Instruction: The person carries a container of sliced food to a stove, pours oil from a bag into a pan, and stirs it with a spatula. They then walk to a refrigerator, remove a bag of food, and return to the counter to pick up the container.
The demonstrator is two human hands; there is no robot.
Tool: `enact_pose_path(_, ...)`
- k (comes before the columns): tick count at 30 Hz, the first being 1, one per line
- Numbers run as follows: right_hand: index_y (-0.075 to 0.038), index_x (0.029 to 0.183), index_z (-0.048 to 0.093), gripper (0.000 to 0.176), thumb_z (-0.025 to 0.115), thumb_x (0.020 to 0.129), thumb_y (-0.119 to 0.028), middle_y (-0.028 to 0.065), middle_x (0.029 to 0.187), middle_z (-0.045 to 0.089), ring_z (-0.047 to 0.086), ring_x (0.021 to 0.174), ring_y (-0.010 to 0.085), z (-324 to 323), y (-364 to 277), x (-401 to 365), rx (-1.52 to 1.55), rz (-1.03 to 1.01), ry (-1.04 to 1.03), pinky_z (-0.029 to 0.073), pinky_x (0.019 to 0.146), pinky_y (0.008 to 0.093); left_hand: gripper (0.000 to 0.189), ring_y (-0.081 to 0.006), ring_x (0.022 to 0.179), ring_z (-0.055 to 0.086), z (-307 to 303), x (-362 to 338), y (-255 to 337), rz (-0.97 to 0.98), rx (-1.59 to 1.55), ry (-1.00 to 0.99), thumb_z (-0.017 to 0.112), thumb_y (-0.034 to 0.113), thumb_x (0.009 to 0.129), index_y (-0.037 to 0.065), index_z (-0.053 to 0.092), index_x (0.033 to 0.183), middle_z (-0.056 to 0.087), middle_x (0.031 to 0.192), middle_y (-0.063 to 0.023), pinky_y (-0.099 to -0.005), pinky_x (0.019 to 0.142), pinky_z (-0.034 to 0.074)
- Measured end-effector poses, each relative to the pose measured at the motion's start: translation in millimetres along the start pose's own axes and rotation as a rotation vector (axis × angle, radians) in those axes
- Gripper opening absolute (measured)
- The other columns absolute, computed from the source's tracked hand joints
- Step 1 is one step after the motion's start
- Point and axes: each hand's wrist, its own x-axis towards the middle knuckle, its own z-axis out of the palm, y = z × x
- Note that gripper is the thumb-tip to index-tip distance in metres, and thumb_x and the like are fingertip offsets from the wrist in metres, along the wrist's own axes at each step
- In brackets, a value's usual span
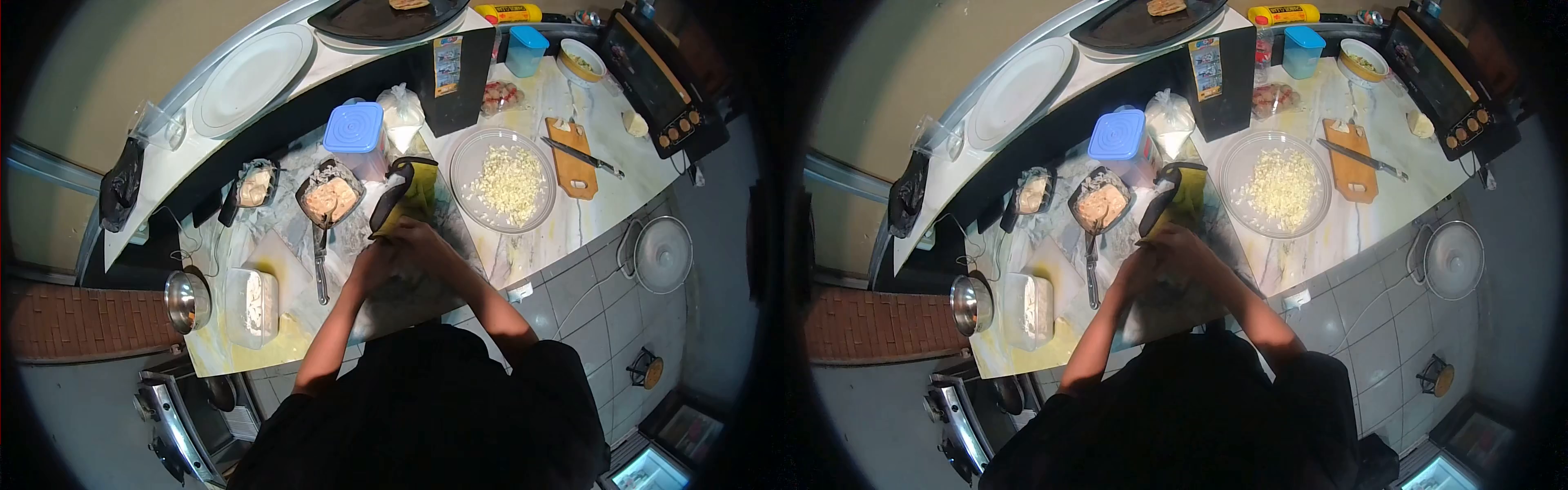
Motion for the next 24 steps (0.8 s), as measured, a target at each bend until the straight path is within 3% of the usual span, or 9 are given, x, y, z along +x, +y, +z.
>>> enact_pose_path(4,0.004,0.093,0.063,0.018,0.059,0.075,0.003,0.0166,0.090,0.058,0.060,0.085,0.0333,-3,20,-6,-0.088,0.062,0.002,0.049,0.074,0.0388,0.024,-0.0385,0.096,0.060,-7,-3,12,-0.050,-0.232,0.147,0.054,0.019,0.087,0.006,0.063,0.107,0.059,0.108,-0.0197,-0.0454,0.082,0.048)
enact_pose_path(7,0.004,0.093,0.064,0.016,0.058,0.079,0.002,0.0168,0.089,0.058,0.061,0.084,0.0337,-11,30,-6,-0.243,0.079,0.078,0.049,0.074,0.0400,0.030,-0.0365,0.088,0.060,-25,-2,35,-0.029,-0.342,0.318,0.057,0.012,0.086,0.007,0.059,0.115,0.057,0.102,-0.0165,-0.0410,0.079,0.048)
enact_pose_path(9,0.001,0.102,0.063,0.023,0.058,0.081,-0.006,0.0224,0.102,0.061,0.060,0.096,0.0386,-19,24,0,-0.162,0.337,0.087,0.049,0.083,0.0422,0.033,-0.0341,0.084,0.059,-47,-6,54,-0.055,-0.386,0.300,0.058,0.009,0.085,0.007,0.057,0.117,0.056,0.098,-0.0154,-0.0387,0.075,0.048)
enact_pose_path(12,0.001,0.102,0.063,0.021,0.056,0.084,-0.007,0.0218,0.100,0.062,0.060,0.095,0.0392,-20,-4,5,0.098,0.325,0.213,0.049,0.082,0.0423,0.036,-0.0286,0.077,0.057,-52,-17,61,-0.062,-0.458,0.321,0.059,0.003,0.083,0.006,0.056,0.118,0.055,0.092,-0.0130,-0.0340,0.070,0.048)
enact_pose_path(20,-0.003,0.101,0.064,0.019,0.058,0.085,-0.009,0.0171,0.096,0.063,0.061,0.091,0.0366,-19,-52,-42,-0.108,0.362,0.221,0.050,0.078,0.0417,0.035,-0.0148,0.074,0.057,-19,-57,42,-0.048,-0.588,0.342,0.059,0.001,0.085,0.006,0.056,0.120,0.059,0.092,-0.0078,-0.0282,0.064,0.047)
enact_pose_path(22,-0.003,0.101,0.064,0.018,0.058,0.084,-0.008,0.0165,0.096,0.063,0.061,0.090,0.0359,-19,-62,-61,-0.150,0.392,0.192,0.050,0.077,0.0415,0.032,-0.0112,0.073,0.056,-14,-64,39,-0.163,-0.651,0.252,0.058,0.005,0.088,0.007,0.057,0.120,0.059,0.092,-0.0060,-0.0256,0.065,0.047)
enact_pose_path(24,-0.003,0.100,0.064,0.017,0.058,0.084,-0.004,0.0151,0.093,0.061,0.061,0.080,0.0306,-13,-65,-78,-0.180,0.393,0.272,0.049,0.071,0.0381,0.030,-0.0106,0.072,0.056,-10,-67,40,-0.139,-0.691,0.242,0.058,0.007,0.090,0.007,0.057,0.119,0.059,0.091,-0.0049,-0.0250,0.066,0.047)
